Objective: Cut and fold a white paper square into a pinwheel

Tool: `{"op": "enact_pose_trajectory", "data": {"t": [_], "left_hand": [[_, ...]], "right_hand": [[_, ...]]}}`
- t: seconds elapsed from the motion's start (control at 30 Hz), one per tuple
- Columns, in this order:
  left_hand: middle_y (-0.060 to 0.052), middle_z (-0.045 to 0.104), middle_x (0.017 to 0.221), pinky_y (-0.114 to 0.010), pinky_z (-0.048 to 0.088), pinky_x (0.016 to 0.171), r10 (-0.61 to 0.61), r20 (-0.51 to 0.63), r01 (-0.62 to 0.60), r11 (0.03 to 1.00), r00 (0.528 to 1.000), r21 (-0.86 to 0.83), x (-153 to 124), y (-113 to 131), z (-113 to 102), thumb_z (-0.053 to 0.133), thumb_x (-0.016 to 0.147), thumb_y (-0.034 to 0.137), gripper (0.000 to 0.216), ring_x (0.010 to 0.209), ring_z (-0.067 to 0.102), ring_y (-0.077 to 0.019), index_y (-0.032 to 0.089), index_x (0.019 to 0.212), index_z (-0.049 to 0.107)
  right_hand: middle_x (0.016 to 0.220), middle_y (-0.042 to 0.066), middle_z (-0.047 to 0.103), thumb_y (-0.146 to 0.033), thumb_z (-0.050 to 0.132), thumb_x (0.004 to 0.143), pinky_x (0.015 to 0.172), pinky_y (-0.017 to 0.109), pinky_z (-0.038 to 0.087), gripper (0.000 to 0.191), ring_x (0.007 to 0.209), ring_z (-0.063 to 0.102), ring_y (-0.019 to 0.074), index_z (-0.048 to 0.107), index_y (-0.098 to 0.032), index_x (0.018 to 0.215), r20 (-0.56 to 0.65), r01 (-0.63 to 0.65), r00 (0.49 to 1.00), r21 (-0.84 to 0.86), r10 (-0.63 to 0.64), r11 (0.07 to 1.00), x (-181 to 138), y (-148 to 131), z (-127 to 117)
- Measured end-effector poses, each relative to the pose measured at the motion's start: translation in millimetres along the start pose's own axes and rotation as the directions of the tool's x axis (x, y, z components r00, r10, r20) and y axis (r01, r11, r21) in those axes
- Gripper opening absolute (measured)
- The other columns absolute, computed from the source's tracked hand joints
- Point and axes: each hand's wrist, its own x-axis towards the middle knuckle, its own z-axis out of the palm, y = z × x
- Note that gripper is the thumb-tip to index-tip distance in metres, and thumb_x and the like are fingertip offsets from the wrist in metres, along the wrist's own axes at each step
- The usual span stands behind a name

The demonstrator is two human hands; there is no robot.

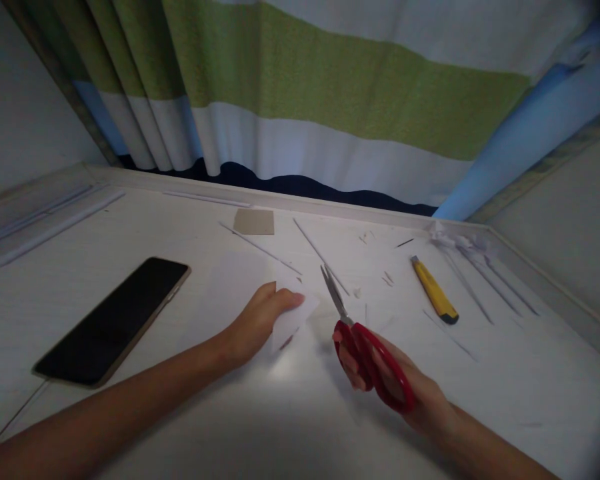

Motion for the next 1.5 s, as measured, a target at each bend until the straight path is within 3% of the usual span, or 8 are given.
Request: {"op": "enact_pose_trajectory", "data": {"t": [0.13, 0.27, 0.5, 0.8, 1.5], "left_hand": [[0.003, 0.044, 0.04, -0.017, 0.024, 0.032, 0.061, 0.125, -0.069, 0.995, 0.99, 0.066, -6, -8, 4, 0.037, 0.079, 0.027, 0.032, 0.031, 0.035, -0.0058, 0.014, 0.05, 0.045], [0.001, 0.043, 0.04, -0.018, 0.028, 0.035, 0.086, 0.144, -0.106, 0.985, 0.986, 0.135, -12, -15, 7, 0.032, 0.083, 0.032, 0.043, 0.035, 0.038, -0.007, 0.013, 0.047, 0.047], [0.003, 0.045, 0.043, -0.017, 0.029, 0.036, 0.111, 0.089, -0.123, 0.983, 0.99, 0.137, -17, -23, 13, 0.031, 0.083, 0.039, 0.038, 0.036, 0.037, -0.0076, 0.013, 0.077, 0.058], [0.003, 0.044, 0.043, -0.018, 0.03, 0.037, 0.041, 0.036, -0.046, 0.989, 0.998, 0.14, -20, -22, 16, 0.031, 0.082, 0.038, 0.037, 0.037, 0.037, -0.0078, 0.013, 0.082, 0.058], [0.004, 0.042, 0.043, -0.017, 0.03, 0.038, 0.007, 0.004, -0.007, 0.987, 1.0, 0.158, -18, -26, 15, 0.031, 0.082, 0.038, 0.037, 0.038, 0.037, -0.008, 0.015, 0.077, 0.06]], "right_hand": [[0.078, 0.002, 0.042, -0.054, 0.05, 0.072, 0.061, 0.026, 0.032, 0.045, 0.066, 0.037, 0.0124, 0.047, -0.022, 0.102, 0.124, -0.015, 0.992, -0.064, 0.023, 0.998, -5, 8, -1], [0.072, 0.0, 0.041, -0.059, 0.049, 0.07, 0.055, 0.026, 0.032, 0.049, 0.059, 0.038, 0.0118, 0.045, -0.021, 0.101, 0.21, -0.021, 0.977, -0.024, 0.025, 0.999, -7, 21, -1], [0.067, 0.0, 0.044, -0.048, 0.043, 0.08, 0.051, 0.023, 0.032, 0.035, 0.054, 0.04, 0.0093, 0.044, -0.018, 0.099, 0.173, -0.008, 0.985, 0.059, -0.002, 0.998, -12, 35, 1], [0.063, -0.002, 0.04, -0.044, 0.043, 0.082, 0.05, 0.023, 0.029, 0.029, 0.052, 0.035, 0.0084, 0.046, -0.019, 0.094, 0.134, -0.019, 0.991, 0.012, 0.017, 1.0, -15, 25, 6], [0.064, -0.003, 0.039, -0.05, 0.047, 0.077, 0.048, 0.022, 0.027, 0.034, 0.053, 0.033, 0.0084, 0.048, -0.019, 0.09, 0.092, -0.031, 0.995, -0.043, 0.035, 0.999, -14, 13, 12]]}}
